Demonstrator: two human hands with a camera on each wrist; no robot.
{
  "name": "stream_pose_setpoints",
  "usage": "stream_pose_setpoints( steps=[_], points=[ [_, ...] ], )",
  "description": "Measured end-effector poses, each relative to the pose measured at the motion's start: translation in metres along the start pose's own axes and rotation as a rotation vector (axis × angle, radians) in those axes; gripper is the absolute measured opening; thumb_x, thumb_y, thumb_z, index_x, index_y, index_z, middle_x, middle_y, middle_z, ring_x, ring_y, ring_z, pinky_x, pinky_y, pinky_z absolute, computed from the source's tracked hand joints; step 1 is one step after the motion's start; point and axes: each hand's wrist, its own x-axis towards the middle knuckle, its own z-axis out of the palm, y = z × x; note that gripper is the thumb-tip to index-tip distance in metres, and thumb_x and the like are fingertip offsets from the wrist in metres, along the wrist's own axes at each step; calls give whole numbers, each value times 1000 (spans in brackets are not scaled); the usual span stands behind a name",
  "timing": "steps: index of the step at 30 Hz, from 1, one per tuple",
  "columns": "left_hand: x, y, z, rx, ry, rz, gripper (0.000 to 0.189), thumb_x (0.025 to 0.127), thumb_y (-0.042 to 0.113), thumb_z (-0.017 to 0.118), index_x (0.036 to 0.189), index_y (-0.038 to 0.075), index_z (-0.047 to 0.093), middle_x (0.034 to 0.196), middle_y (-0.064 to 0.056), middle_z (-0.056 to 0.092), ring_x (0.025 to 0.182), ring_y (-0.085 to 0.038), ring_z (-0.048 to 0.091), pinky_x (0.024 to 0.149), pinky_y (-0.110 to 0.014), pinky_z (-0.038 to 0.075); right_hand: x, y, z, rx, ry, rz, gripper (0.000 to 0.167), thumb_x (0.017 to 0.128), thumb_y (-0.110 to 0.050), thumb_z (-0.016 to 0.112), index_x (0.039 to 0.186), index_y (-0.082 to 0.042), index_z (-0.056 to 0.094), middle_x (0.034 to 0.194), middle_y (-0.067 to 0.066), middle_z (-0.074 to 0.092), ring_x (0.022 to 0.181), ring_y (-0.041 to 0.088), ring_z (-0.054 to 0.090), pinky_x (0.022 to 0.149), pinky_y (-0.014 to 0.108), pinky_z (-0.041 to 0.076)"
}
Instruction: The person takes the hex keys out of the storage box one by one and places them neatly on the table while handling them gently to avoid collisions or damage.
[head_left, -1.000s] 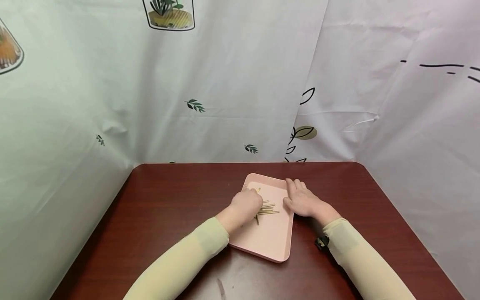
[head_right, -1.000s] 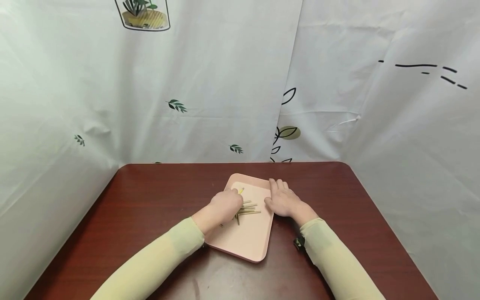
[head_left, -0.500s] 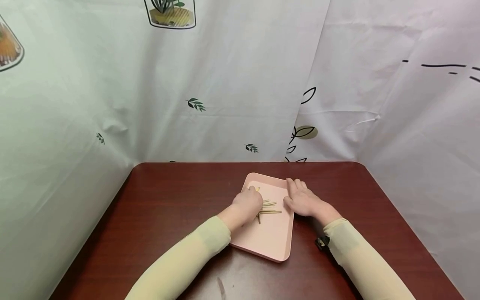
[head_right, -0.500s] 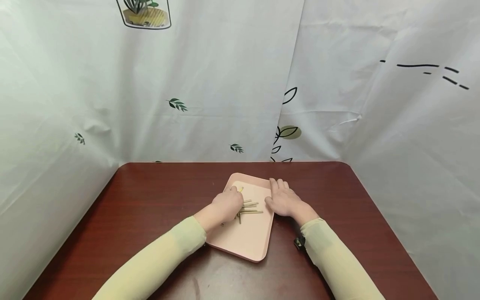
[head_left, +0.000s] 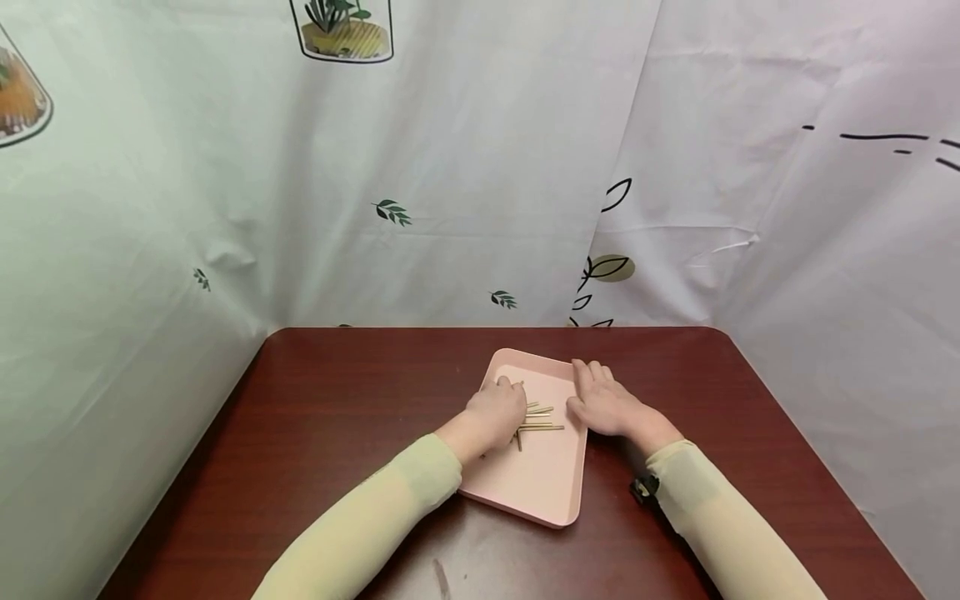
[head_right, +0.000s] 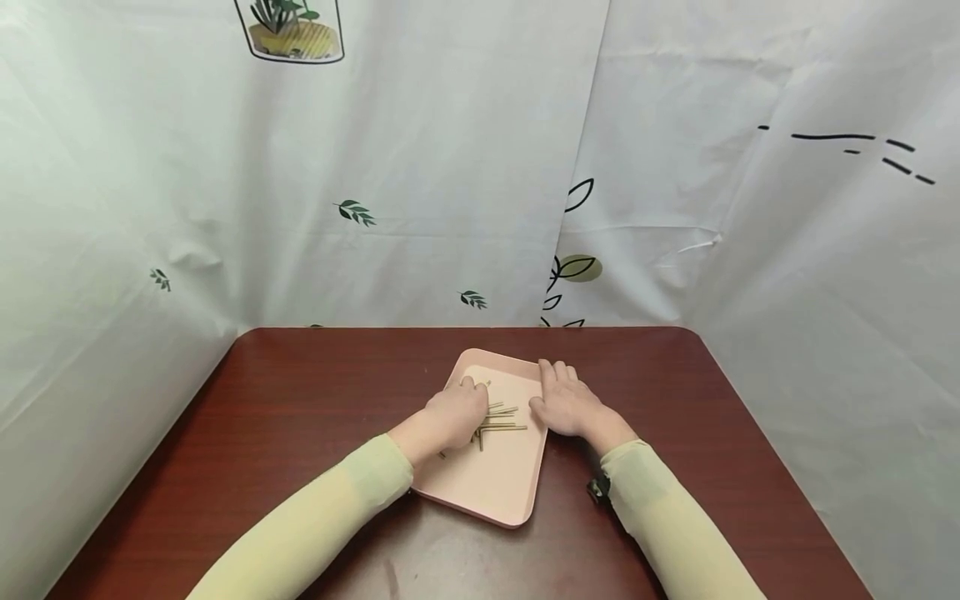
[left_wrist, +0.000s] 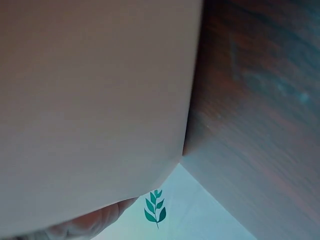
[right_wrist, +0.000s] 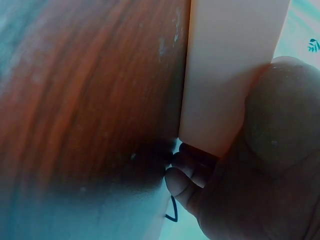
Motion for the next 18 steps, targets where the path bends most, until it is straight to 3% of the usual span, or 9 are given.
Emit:
stream_pose_setpoints(
  steps=[7, 11, 16, 18],
  points=[
    [-1, 1, 4, -45, -15, -11, 41, 103, 25, 70, 133, -2, 62, 106, -18, 61, 86, -26, 66, 64, -38, 63, 5, 17, 16, 25, -4, 5, 79, 98, -31, 53, 160, 14, 35, 141, 36, 47, 132, 54, 44, 108, 65, 45],
    [-1, 0, 3, -60, -14, -13, 40, 103, 24, 71, 132, -1, 61, 105, -17, 61, 85, -26, 64, 64, -38, 62, 10, 30, 28, -15, 0, -1, 79, 99, -34, 51, 162, 11, 33, 141, 33, 47, 131, 51, 45, 107, 61, 47],
    [-1, -1, 2, -41, -15, 6, 41, 104, 25, 69, 133, -3, 60, 105, -17, 60, 85, -24, 64, 64, -37, 61, 7, 16, 13, -28, -21, -4, 78, 101, -32, 50, 162, 13, 32, 141, 34, 47, 131, 52, 45, 108, 60, 47],
    [-1, -1, 2, -39, -18, 5, 42, 105, 25, 69, 134, -3, 60, 105, -17, 60, 86, -24, 64, 64, -36, 61, 4, 1, -1, -24, -54, 17, 77, 101, -28, 51, 161, 16, 32, 143, 37, 47, 134, 54, 45, 111, 62, 45]
  ],
)
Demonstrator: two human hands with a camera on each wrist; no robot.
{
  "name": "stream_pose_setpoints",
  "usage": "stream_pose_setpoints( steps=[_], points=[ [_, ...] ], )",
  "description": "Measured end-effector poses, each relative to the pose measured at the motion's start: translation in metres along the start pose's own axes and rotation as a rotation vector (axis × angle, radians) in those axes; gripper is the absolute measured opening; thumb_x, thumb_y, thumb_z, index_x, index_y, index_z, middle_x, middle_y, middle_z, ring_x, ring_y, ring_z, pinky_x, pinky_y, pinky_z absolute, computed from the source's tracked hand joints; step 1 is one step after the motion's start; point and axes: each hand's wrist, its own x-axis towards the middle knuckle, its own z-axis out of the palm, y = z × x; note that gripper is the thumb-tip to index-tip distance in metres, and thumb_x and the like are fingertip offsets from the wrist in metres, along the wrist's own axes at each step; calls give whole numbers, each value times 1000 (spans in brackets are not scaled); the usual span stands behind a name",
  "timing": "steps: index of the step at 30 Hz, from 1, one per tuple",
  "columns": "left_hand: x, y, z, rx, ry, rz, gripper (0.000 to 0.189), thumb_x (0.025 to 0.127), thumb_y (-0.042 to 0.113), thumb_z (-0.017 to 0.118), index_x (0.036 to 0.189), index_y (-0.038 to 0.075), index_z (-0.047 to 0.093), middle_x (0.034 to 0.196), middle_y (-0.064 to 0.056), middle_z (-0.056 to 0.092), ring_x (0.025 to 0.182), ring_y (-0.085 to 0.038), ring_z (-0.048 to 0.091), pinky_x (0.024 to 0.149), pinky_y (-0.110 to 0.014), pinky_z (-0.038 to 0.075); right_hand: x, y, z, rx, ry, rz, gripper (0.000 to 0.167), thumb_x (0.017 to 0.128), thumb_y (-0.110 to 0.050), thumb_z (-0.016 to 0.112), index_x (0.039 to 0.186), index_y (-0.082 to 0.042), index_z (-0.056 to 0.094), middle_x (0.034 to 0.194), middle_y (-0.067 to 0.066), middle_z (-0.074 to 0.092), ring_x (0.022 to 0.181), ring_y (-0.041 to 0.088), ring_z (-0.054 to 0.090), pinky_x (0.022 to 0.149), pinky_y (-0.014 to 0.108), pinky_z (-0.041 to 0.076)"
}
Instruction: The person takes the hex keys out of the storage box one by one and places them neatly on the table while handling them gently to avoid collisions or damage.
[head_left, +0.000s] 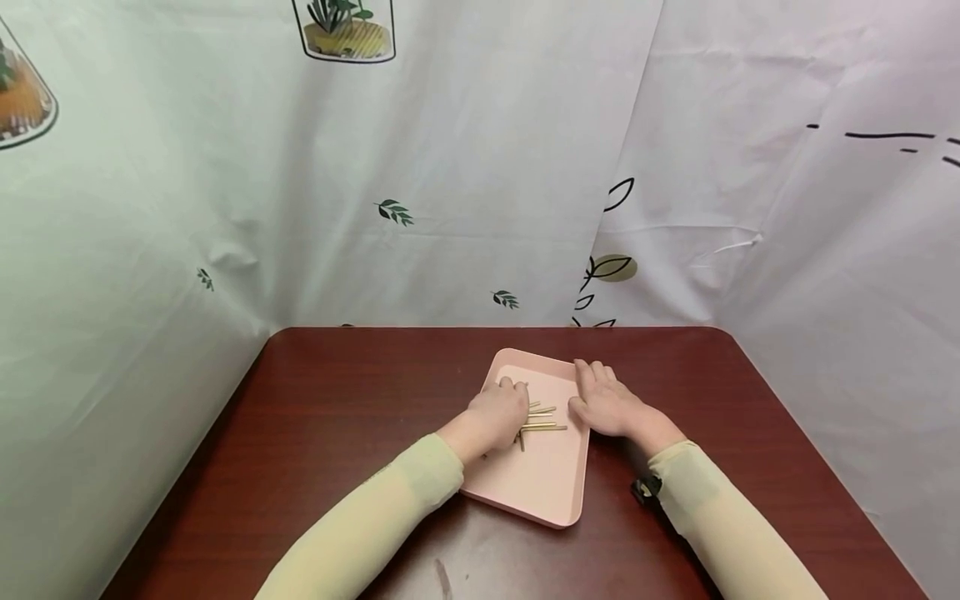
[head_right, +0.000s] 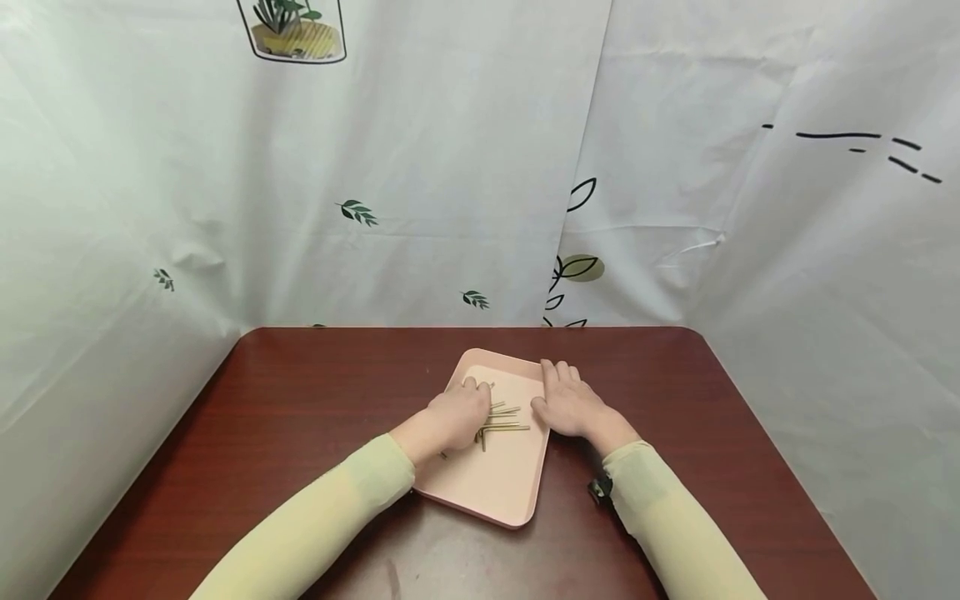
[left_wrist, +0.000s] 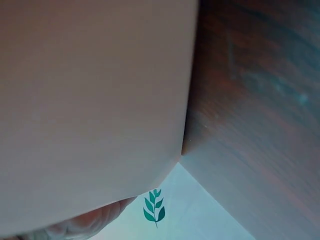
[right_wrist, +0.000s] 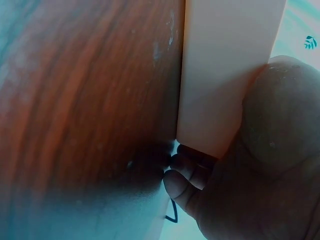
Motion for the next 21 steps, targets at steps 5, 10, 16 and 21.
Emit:
stream_pose_setpoints(
  steps=[5, 10, 16, 21],
  points=[
    [1, -1, 2, -18, 6, -6, 40, 104, 24, 69, 132, -3, 59, 104, -16, 59, 84, -23, 61, 63, -36, 60, 1, 0, 1, 17, 0, 10, 76, 99, -26, 53, 160, 16, 34, 143, 37, 47, 134, 56, 45, 110, 65, 45],
    [0, -1, 1, -33, 10, -2, 38, 104, 22, 70, 130, -3, 59, 104, -16, 58, 84, -23, 60, 64, -35, 59, 4, 14, 12, 12, 41, -32, 79, 99, -30, 52, 161, 15, 32, 140, 36, 47, 131, 55, 45, 108, 61, 46],
    [-2, -2, 2, -43, 14, 3, 35, 104, 21, 70, 126, -1, 56, 104, -15, 55, 84, -23, 55, 65, -34, 57, 8, 23, 21, 29, 64, -26, 80, 98, -33, 53, 161, 12, 33, 140, 34, 48, 128, 52, 46, 106, 62, 47],
    [-3, -3, 4, -49, 46, 17, 36, 104, 20, 71, 128, -1, 55, 105, -15, 54, 85, -25, 56, 66, -34, 57, 4, 14, 12, 43, 45, -17, 80, 97, -31, 54, 160, 14, 35, 140, 36, 48, 130, 54, 46, 107, 64, 46]
  ],
)
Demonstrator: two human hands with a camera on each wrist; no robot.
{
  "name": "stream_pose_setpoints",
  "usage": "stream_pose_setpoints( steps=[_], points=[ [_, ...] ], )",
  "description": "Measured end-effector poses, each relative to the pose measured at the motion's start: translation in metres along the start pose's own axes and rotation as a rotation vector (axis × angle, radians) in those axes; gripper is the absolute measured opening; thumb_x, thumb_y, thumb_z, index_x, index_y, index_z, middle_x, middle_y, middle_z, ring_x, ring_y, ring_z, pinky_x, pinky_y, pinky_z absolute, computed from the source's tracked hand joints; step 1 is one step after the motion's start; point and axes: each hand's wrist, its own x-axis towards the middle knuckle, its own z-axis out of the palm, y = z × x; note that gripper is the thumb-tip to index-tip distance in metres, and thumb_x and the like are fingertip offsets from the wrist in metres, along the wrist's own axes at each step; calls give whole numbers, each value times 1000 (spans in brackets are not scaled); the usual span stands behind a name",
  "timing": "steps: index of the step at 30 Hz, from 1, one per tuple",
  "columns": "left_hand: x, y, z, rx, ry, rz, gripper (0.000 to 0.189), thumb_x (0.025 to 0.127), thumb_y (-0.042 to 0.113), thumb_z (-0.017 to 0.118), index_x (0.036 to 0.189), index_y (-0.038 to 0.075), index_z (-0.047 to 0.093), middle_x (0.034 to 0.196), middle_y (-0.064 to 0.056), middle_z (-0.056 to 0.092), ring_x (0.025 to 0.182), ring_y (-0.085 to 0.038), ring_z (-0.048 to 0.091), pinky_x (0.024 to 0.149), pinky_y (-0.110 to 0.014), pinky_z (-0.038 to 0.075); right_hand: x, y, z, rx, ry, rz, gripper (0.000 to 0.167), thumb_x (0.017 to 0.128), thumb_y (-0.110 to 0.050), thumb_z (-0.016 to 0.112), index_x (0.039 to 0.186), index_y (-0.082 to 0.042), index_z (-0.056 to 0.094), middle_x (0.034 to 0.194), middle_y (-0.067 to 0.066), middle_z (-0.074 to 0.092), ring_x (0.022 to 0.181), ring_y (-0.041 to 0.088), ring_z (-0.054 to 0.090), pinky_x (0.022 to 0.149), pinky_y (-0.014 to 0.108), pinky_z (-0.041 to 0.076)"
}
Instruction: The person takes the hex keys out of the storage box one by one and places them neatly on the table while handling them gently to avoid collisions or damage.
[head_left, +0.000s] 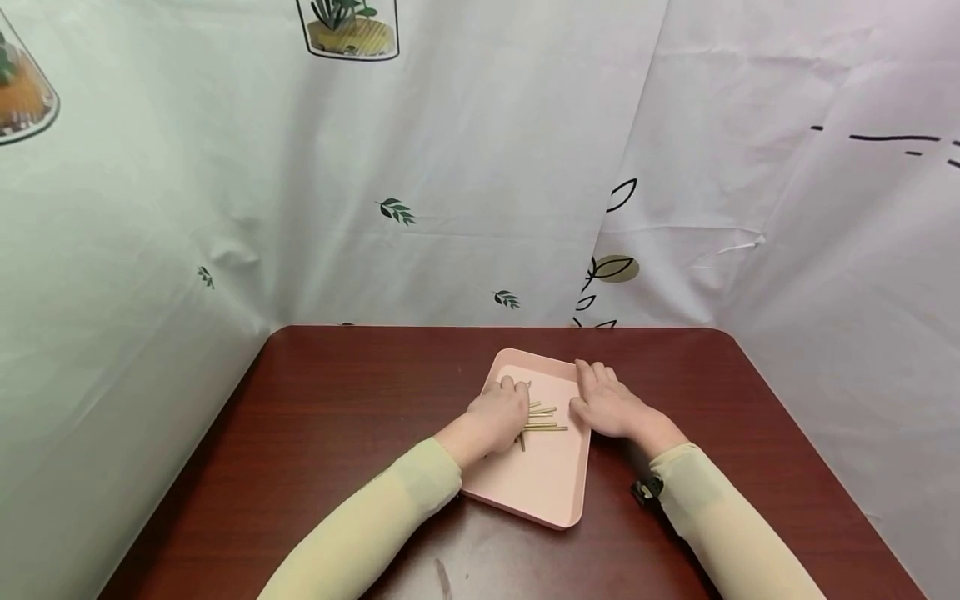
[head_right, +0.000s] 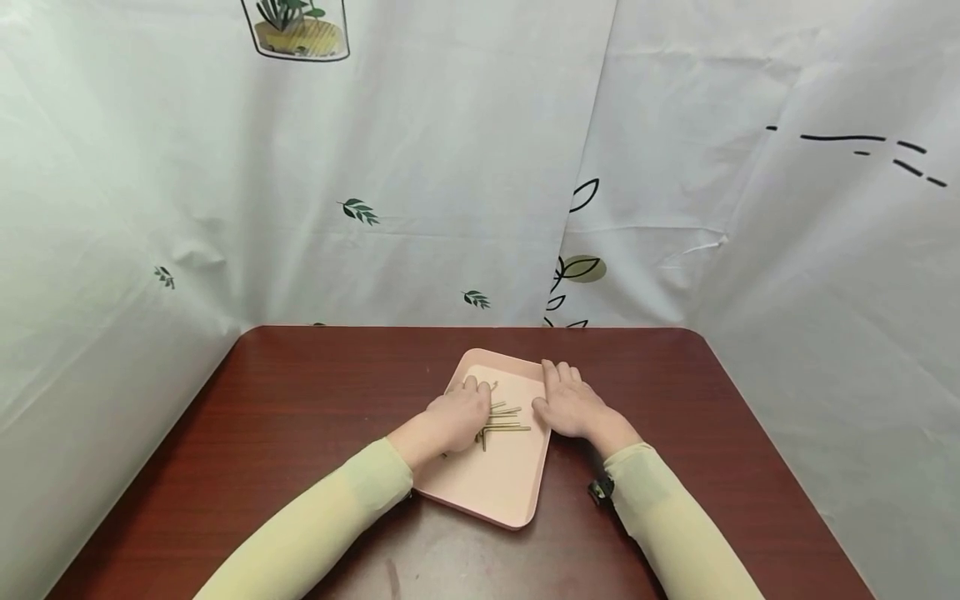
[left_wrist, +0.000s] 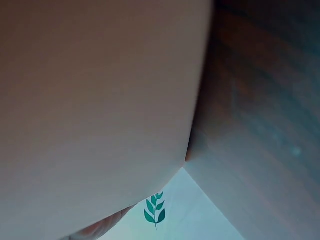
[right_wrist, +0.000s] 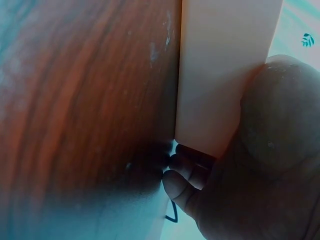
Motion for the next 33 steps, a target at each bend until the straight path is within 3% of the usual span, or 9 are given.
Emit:
stream_pose_setpoints(
  steps=[9, 16, 26, 33],
  points=[
    [-3, -1, 1, 2, 22, 40, 31, 103, 19, 72, 122, 0, 56, 102, -14, 53, 84, -24, 55, 69, -34, 56, 3, 11, 10, -9, 20, -11, 82, 98, -35, 53, 162, 12, 33, 139, 32, 49, 127, 51, 47, 105, 60, 48],
    [-4, 1, -1, -8, 33, 49, 31, 103, 19, 72, 121, -1, 56, 102, -13, 54, 83, -23, 55, 77, -34, 54, -5, -18, -14, 10, -11, -3, 78, 97, -28, 55, 159, 16, 36, 138, 38, 49, 127, 56, 47, 105, 66, 47],
    [-5, 0, -4, -67, 44, 17, 34, 99, 16, 75, 122, 0, 56, 102, -13, 53, 84, -23, 55, 69, -35, 56, 2, 12, 9, -45, 4, -46, 81, 101, -34, 50, 163, 14, 29, 139, 35, 48, 128, 51, 45, 104, 56, 49],
    [-10, -2, -11, -122, 35, -3, 35, 99, 15, 75, 123, -1, 54, 105, -14, 52, 86, -24, 55, 66, -37, 57, -7, -21, -19, 3, -33, 8, 79, 98, -29, 55, 160, 15, 35, 138, 36, 49, 127, 53, 47, 105, 66, 47]
  ],
)
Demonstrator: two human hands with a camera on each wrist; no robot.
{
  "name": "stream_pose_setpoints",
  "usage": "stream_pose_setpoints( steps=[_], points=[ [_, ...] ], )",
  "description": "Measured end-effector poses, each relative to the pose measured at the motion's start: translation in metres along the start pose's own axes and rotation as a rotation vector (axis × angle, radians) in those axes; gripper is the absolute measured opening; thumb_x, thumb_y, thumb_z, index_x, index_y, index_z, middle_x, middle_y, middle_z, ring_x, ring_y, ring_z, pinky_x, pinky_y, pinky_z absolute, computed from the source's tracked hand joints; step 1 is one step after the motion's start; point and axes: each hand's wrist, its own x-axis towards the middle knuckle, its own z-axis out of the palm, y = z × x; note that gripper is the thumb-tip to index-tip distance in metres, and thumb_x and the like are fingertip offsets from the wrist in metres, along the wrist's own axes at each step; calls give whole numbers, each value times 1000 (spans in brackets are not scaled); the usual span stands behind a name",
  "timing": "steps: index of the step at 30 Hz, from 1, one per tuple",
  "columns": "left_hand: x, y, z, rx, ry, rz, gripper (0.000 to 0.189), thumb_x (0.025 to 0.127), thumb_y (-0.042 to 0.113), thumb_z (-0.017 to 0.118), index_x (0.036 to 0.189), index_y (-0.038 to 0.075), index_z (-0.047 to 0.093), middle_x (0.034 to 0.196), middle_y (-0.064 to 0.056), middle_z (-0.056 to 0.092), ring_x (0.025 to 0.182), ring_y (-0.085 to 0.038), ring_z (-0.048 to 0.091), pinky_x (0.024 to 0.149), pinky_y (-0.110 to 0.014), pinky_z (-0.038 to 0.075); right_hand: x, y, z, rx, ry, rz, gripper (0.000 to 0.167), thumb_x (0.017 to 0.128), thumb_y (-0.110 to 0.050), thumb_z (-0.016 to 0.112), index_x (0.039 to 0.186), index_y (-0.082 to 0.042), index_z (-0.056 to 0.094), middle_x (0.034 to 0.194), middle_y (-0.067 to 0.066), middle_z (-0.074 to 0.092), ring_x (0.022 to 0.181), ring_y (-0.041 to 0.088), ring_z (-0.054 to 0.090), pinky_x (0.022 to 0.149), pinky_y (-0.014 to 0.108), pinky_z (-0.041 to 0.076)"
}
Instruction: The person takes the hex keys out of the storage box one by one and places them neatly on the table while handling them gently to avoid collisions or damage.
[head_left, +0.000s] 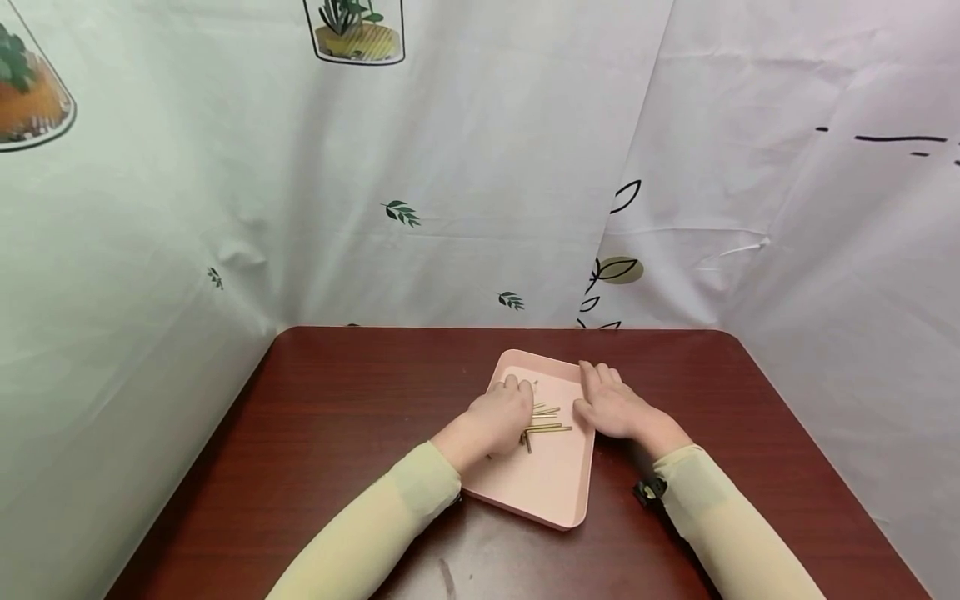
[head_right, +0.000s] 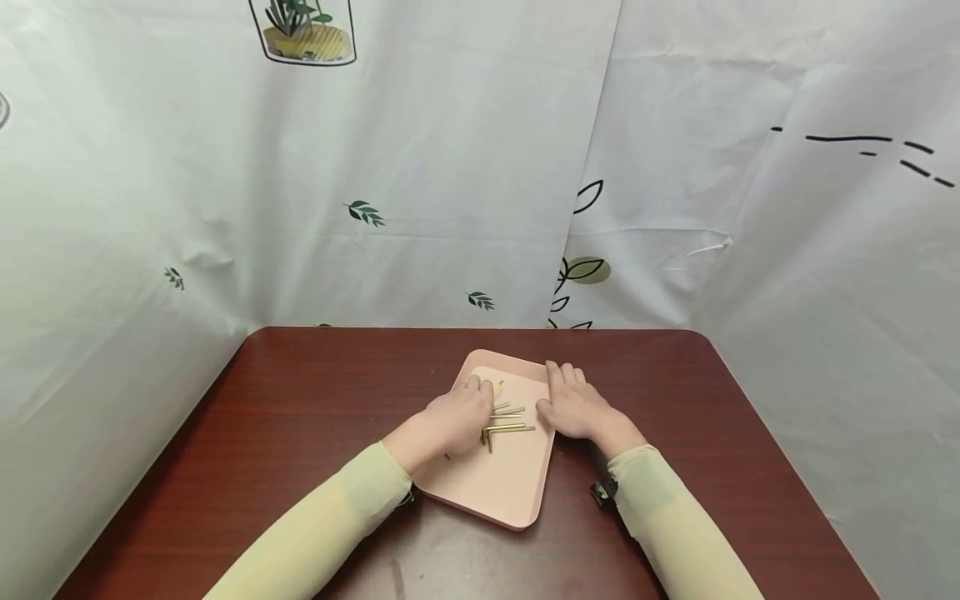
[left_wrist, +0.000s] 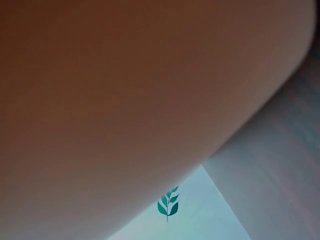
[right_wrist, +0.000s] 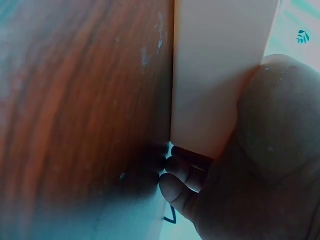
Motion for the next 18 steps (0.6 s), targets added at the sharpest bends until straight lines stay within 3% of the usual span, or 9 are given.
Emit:
stream_pose_setpoints(
  steps=[7, 14, 18],
  points=[
    [-4, -1, -7, -15, 9, -5, 40, 98, 15, 77, 126, -3, 53, 108, -16, 51, 91, -25, 54, 64, -37, 58, 0, 4, 2, -28, -12, -20, 78, 101, -29, 52, 161, 16, 31, 137, 37, 48, 126, 53, 46, 106, 62, 47],
    [-8, -5, -13, -32, -6, -26, 39, 105, 15, 67, 135, -5, 51, 113, -18, 52, 93, -23, 53, 67, -36, 56, 6, 17, 15, -50, 3, -13, 78, 101, -29, 51, 162, 15, 31, 138, 35, 48, 125, 52, 46, 106, 62, 47],
    [-10, -11, -16, -54, 6, -42, 36, 108, 11, 63, 137, -6, 51, 119, -21, 54, 95, -25, 56, 71, -39, 58, 0, 2, 3, -15, 6, -18, 78, 98, -29, 53, 159, 16, 34, 135, 36, 49, 123, 54, 46, 103, 66, 46]
  ],
)
